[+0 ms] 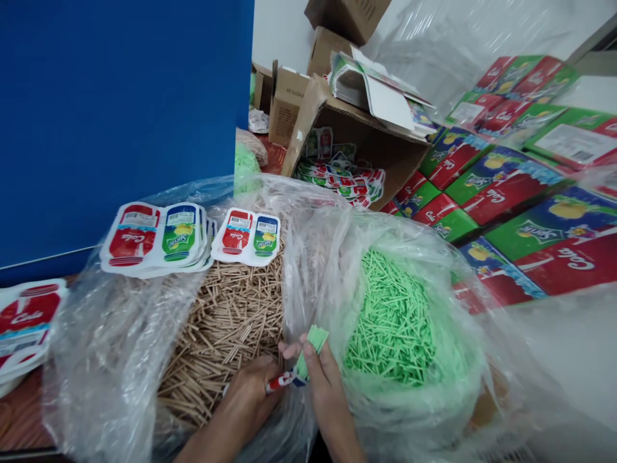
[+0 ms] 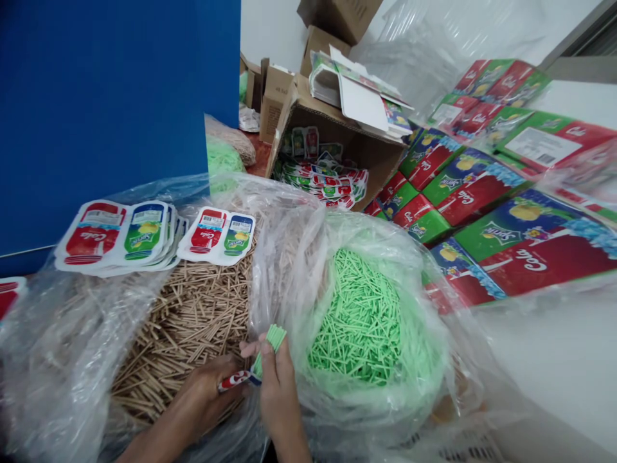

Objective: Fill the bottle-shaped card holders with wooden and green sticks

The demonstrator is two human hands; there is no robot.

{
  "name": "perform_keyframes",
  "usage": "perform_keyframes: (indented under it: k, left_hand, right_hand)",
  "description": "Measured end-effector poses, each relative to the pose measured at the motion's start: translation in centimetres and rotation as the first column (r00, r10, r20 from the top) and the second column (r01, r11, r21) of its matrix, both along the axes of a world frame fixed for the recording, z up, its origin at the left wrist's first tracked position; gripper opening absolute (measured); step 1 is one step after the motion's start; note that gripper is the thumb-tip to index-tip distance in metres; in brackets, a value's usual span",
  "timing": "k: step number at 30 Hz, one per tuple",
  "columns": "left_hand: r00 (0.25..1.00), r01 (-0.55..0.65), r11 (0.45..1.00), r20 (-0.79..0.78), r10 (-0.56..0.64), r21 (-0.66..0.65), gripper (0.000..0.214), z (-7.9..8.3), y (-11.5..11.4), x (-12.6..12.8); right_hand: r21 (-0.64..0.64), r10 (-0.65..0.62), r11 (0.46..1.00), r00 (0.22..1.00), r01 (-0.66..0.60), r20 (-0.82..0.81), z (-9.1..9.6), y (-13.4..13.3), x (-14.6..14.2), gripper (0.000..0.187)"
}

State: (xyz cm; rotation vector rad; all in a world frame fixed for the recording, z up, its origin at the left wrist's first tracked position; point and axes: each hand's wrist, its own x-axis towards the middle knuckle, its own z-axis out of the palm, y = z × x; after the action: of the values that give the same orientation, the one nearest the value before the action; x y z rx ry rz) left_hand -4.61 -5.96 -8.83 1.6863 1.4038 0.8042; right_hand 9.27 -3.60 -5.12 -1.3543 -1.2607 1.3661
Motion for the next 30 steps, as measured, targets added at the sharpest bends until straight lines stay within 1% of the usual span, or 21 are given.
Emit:
perform_keyframes:
  k: [3, 5, 7, 8, 10, 11, 12, 13, 15, 16, 17, 18, 20, 21, 24, 25, 26, 27, 28, 29, 30]
  left_hand:
    - [0.993, -0.017, 0.993, 0.118, 0.031, -0.113, 0.011, 0.6, 0.3, -0.8]
    - [0.979, -0.022, 0.979, 0.195, 0.062, -0.2, 0.012, 1.2, 0.5, -1.6]
    - [0.963, -0.003, 0.965, 0.26, 0.074, -0.263, 0.016, 2.0, 0.7, -2.2]
    - [0.954, 0.012, 0.958, 0.291, 0.075, -0.286, 0.017, 2.5, 0.7, -2.4]
    - [0.939, 0.029, 0.954, 0.337, 0.076, -0.297, 0.017, 3.4, 0.8, -2.7]
    - [0.934, 0.027, 0.958, 0.348, 0.077, -0.286, 0.015, 3.8, 0.8, -2.9]
    - [0.932, 0.018, 0.964, 0.354, 0.08, -0.265, 0.013, 4.2, 0.8, -3.1]
    - [0.931, 0.012, 0.972, 0.358, 0.076, -0.236, 0.011, 4.5, 0.8, -3.2]
    - [0.935, 0.014, 0.985, 0.352, 0.048, -0.173, 0.007, 4.8, 0.8, -3.7]
    - [0.937, 0.023, 0.988, 0.347, 0.031, -0.151, 0.007, 4.7, 0.8, -4.0]
    - [0.942, 0.03, 0.991, 0.337, 0.016, -0.132, 0.008, 4.6, 0.7, -4.3]
    - [0.947, 0.037, 0.993, 0.323, 0.001, -0.112, 0.008, 4.5, 0.7, -4.6]
    - [0.953, 0.036, 0.996, 0.302, -0.009, -0.084, 0.008, 4.2, 0.4, -5.0]
    - [0.955, 0.036, 0.997, 0.296, -0.013, -0.072, 0.008, 4.1, 0.3, -5.2]
    - [0.961, 0.047, 0.998, 0.273, -0.032, -0.048, 0.01, 4.1, 0.1, -5.5]
    - [0.965, 0.042, 0.998, 0.262, -0.026, -0.054, 0.011, 4.3, 0.0, -5.6]
    - [0.965, 0.02, 0.997, 0.262, 0.0, -0.075, 0.012, 4.4, -0.1, -5.7]
    - [0.958, -0.013, 0.993, 0.282, 0.046, -0.117, 0.014, 4.5, -0.1, -5.9]
    - [0.943, -0.047, 0.984, 0.318, 0.1, -0.172, 0.017, 4.6, -0.2, -6.1]
    - [0.917, -0.074, 0.972, 0.367, 0.154, -0.225, 0.02, 4.7, -0.3, -6.4]
    - [0.884, -0.09, 0.96, 0.422, 0.199, -0.264, 0.024, 4.8, -0.3, -6.7]
  right_hand:
    - [-0.075, 0.025, 0.997, 1.0, -0.023, 0.015, -0.1, -0.4, 0.2, 0.046]
    - [-0.076, 0.07, 0.995, 0.997, -0.069, 0.012, -0.3, -1.0, 0.4, 0.045]
    - [-0.024, 0.134, 0.991, 0.991, -0.134, -0.025, -0.3, -1.4, 0.7, 0.042]
    - [0.023, 0.167, 0.986, 0.984, -0.166, -0.055, -0.3, -1.6, 0.8, 0.04]
    - [0.164, 0.226, 0.965, 0.967, -0.206, -0.115, -0.1, -1.6, 1.1, 0.04]
    - [0.252, 0.247, 0.944, 0.962, -0.212, -0.118, 0.1, -1.5, 1.3, 0.043]
    - [0.336, 0.266, 0.914, 0.96, -0.225, -0.082, 0.4, -1.3, 1.4, 0.045]
    - [0.407, 0.297, 0.872, 0.955, -0.271, 0.0, 0.7, -1.1, 1.6, 0.047]
    - [0.466, 0.365, 0.771, 0.901, -0.434, 0.235, 1.4, -0.7, 1.9, 0.046]
    - [0.468, 0.378, 0.731, 0.866, -0.497, 0.329, 1.8, -0.6, 2.0, 0.045]
    - [0.476, 0.372, 0.703, 0.844, -0.528, 0.386, 2.1, -0.4, 2.1, 0.043]
    - [0.5, 0.351, 0.685, 0.841, -0.531, 0.412, 2.4, -0.3, 2.0, 0.04]
    - [0.535, 0.297, 0.675, 0.851, -0.509, 0.434, 2.8, 0.0, 1.8, 0.034]
    - [0.529, 0.295, 0.665, 0.836, -0.527, 0.462, 3.0, 0.1, 1.6, 0.03]
    - [0.482, 0.359, 0.61, 0.762, -0.628, 0.539, 3.2, 0.4, 1.1, 0.019]
    - [0.487, 0.371, 0.613, 0.771, -0.622, 0.517, 3.1, 0.5, 1.0, 0.017]
    - [0.502, 0.372, 0.639, 0.805, -0.583, 0.462, 2.8, 0.5, 0.8, 0.017]
    - [0.514, 0.364, 0.684, 0.853, -0.518, 0.375, 2.3, 0.4, 0.6, 0.02]
    - [0.507, 0.338, 0.749, 0.904, -0.427, 0.262, 1.8, 0.3, 0.2, 0.025]
    - [0.467, 0.315, 0.813, 0.938, -0.346, 0.145, 1.1, 0.2, -0.3, 0.033]
    - [0.405, 0.323, 0.858, 0.945, -0.316, 0.053, 0.5, 0.0, -1.0, 0.044]
